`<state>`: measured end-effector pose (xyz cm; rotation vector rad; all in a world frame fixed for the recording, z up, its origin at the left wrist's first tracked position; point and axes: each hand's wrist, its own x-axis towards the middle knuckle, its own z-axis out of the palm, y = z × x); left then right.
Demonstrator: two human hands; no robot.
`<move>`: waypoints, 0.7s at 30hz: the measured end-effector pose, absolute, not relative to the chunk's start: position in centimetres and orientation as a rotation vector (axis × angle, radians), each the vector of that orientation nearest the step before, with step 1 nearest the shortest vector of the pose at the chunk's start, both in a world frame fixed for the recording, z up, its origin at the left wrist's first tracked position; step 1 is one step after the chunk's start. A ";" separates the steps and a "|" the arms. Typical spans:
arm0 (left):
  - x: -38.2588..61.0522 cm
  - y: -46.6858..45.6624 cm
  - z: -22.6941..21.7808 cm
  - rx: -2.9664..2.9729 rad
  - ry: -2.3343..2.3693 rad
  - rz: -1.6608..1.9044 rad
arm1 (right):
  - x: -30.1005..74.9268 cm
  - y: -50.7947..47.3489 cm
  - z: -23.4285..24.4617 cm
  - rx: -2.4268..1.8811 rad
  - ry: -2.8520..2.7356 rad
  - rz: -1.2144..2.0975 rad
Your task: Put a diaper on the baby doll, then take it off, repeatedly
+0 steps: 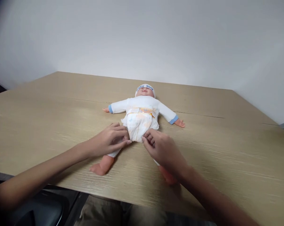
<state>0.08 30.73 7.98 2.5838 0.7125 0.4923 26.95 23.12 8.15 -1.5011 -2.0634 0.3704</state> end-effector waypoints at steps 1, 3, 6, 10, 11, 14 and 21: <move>0.4 31.1 7.7 2.583 0.752 0.523 | 26.9 23.6 7.9 -1.526 -2.040 0.338; 1.2 31.5 7.3 2.550 0.844 0.591 | 26.5 24.1 7.5 -1.534 -2.016 0.280; 2.1 31.8 7.1 2.468 0.953 0.657 | 26.0 24.0 7.0 -1.515 -2.019 0.196; 2.3 31.9 6.8 2.419 0.946 0.666 | 25.6 23.2 6.8 -1.527 -2.093 0.090; 2.2 31.9 6.7 2.411 0.924 0.675 | 25.5 23.0 6.8 -1.528 -2.105 0.088; 1.9 31.8 6.4 2.399 0.867 0.716 | 25.4 22.6 6.8 -1.510 -2.110 0.144; 1.3 31.3 6.3 2.331 0.805 0.812 | 25.3 21.9 6.9 -1.466 -2.090 0.249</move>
